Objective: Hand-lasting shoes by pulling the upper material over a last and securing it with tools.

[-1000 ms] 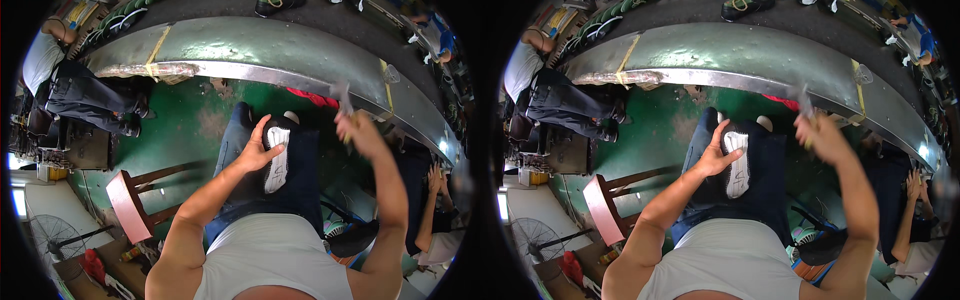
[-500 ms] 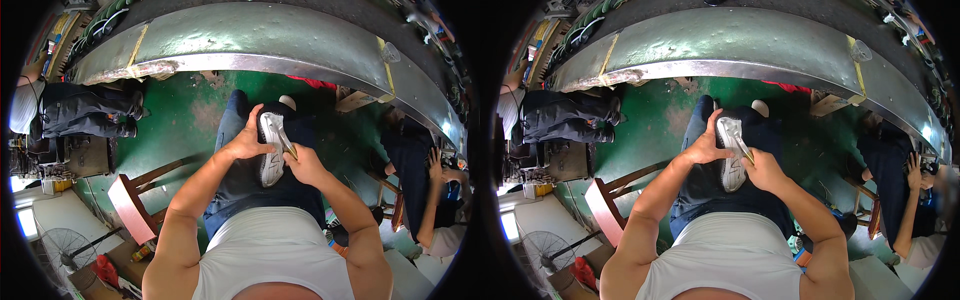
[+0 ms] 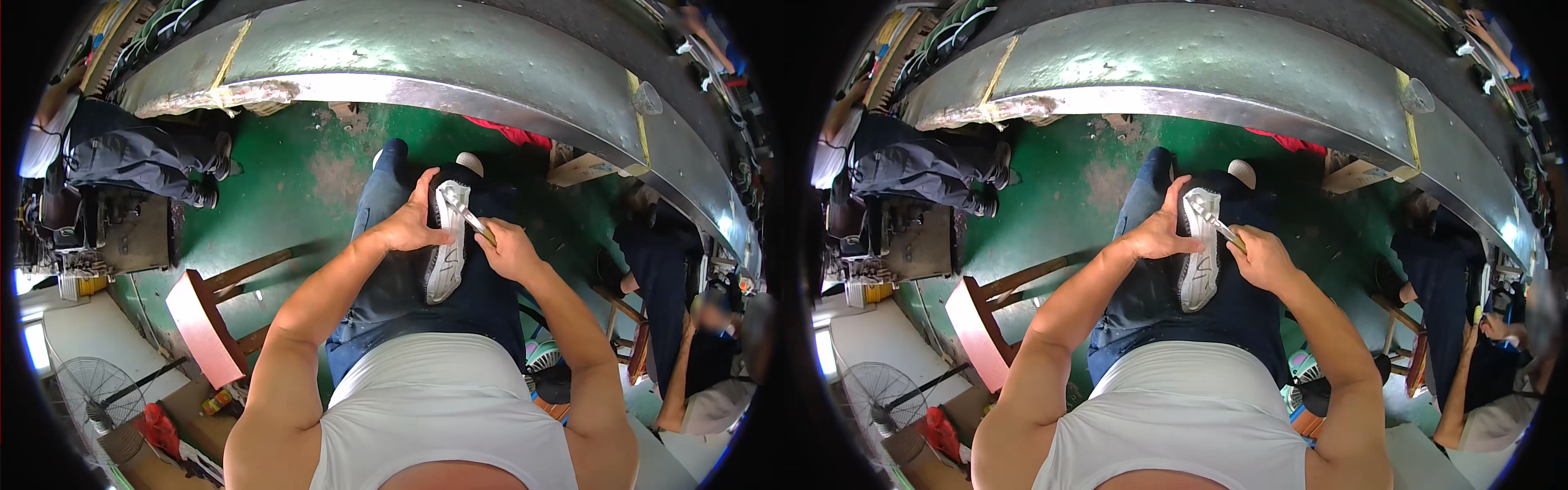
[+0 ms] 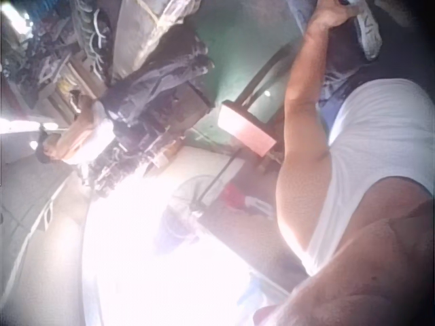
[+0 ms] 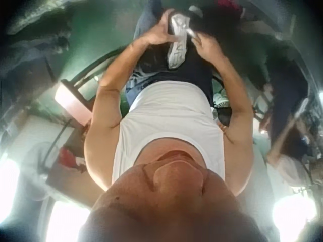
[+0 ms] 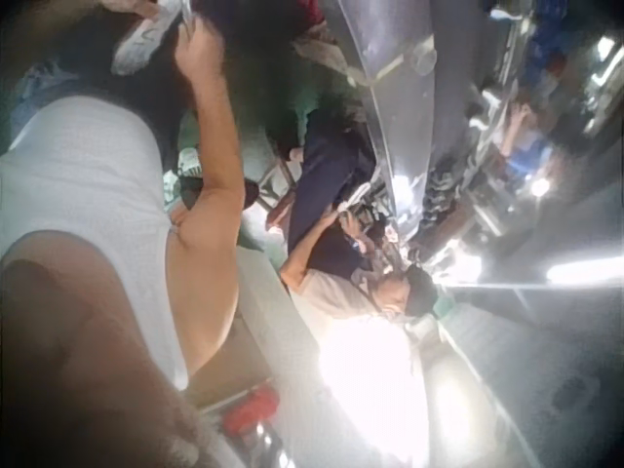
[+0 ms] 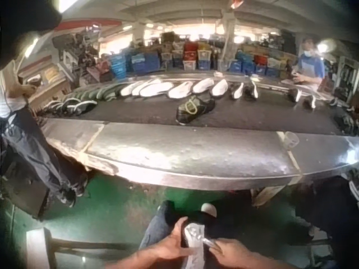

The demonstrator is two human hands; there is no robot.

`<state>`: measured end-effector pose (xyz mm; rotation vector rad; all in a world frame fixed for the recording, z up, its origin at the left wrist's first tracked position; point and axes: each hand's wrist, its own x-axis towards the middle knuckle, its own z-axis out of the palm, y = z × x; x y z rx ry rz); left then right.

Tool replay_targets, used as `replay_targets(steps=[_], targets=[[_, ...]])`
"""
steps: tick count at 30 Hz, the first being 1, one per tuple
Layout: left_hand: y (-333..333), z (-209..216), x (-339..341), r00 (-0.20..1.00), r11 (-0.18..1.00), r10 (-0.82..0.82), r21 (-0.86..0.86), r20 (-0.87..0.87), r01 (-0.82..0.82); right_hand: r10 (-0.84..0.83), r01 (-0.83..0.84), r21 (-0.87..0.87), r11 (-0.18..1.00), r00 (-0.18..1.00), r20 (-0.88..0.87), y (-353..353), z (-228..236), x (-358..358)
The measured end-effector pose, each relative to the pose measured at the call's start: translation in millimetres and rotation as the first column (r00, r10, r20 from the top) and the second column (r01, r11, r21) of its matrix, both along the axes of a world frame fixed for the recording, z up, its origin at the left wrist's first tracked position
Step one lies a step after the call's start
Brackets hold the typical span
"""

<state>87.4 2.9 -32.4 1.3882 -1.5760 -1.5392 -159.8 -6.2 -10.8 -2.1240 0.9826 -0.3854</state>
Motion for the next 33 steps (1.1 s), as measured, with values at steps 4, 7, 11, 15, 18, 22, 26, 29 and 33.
replay_targets(steps=[4, 7, 11, 15, 18, 22, 26, 29, 33], targets=[[2, 3, 1, 0.998, 0.999, 0.009, 0.041, -0.068, -0.006, -0.045, 0.065, 0.265, 0.962, 0.996, -0.082, -4, 42, 10], [3, 12, -1, 0.999, 0.996, 0.025, 0.085, -0.048, -0.02, -0.015, 0.104, 0.444, 0.89, 0.98, -0.199, -4, 50, 13], [6, 6, 3, 0.994, 0.993, 0.043, 0.113, -0.096, -0.032, 0.011, 0.031, 0.163, 0.986, 0.968, -0.251, 10, 33, 10], [7, -9, 19, 0.744, 0.96, 0.164, 0.279, -0.647, 0.032, 0.014, 0.011, 0.077, 0.997, 0.95, -0.313, 24, 45, 4], [1, 7, 11, 0.772, 0.919, 0.271, 0.393, -0.575, -0.03, 0.026, -0.038, -0.015, 0.999, 0.88, -0.474, 30, 55, 9], [0, 7, 11, 0.845, 0.923, 0.266, 0.375, -0.463, -0.085, -0.011, -0.022, -0.093, 0.995, 0.937, -0.348, 34, 40, 4], [5, 2, 11, 0.864, 0.94, 0.259, 0.318, -0.432, -0.123, -0.129, 0.145, 0.521, 0.841, 0.989, -0.067, 33, 45, 9], [8, 8, 12, 0.872, 0.95, 0.243, 0.284, -0.424, -0.127, -0.161, 0.173, 0.586, 0.792, 0.984, -0.073, 43, 33, 15], [7, 22, 18, 0.909, 0.927, 0.236, 0.359, -0.342, -0.106, -0.096, 0.127, 0.132, 0.983, 0.97, -0.222, 55, 32, 13]])
